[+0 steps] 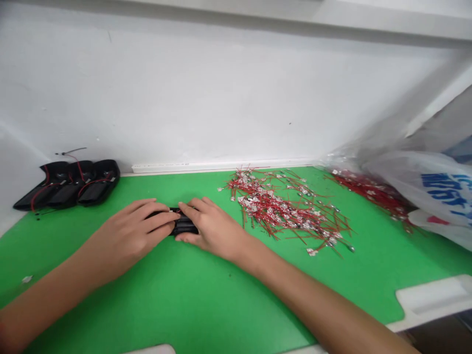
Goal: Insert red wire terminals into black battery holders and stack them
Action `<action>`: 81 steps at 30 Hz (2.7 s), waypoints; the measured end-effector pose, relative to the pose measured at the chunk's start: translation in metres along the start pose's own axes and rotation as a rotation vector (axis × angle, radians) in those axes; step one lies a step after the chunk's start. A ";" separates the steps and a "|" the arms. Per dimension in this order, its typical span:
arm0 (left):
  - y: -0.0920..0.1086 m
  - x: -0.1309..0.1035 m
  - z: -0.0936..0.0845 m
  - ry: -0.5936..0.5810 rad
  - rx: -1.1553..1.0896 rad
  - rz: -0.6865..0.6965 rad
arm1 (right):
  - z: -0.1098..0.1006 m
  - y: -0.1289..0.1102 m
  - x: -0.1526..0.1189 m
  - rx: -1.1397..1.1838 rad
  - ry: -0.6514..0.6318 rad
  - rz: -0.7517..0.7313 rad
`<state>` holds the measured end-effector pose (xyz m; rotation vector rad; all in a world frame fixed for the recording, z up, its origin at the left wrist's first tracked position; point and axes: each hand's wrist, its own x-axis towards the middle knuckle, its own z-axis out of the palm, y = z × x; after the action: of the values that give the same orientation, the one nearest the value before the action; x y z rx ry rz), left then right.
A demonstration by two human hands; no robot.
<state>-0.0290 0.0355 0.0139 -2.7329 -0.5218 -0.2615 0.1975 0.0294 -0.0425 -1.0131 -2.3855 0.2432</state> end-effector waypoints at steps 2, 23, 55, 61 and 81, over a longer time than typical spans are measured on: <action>-0.004 -0.001 0.006 0.006 -0.042 -0.031 | 0.003 0.004 0.002 -0.007 0.020 0.001; -0.020 -0.007 0.015 -0.012 -0.106 0.017 | 0.007 0.010 0.007 -0.028 0.042 0.027; -0.019 -0.020 0.013 -0.032 -0.265 -0.261 | 0.007 0.008 0.000 0.037 0.069 -0.018; -0.016 -0.023 0.029 -0.092 -0.400 -0.360 | 0.004 0.013 -0.002 0.137 0.077 0.019; -0.006 -0.019 0.035 0.056 -0.294 -0.328 | 0.011 0.001 0.000 0.465 0.099 0.179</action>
<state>-0.0451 0.0478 -0.0216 -2.8957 -0.9867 -0.5326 0.1929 0.0307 -0.0520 -0.9827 -2.0132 0.7558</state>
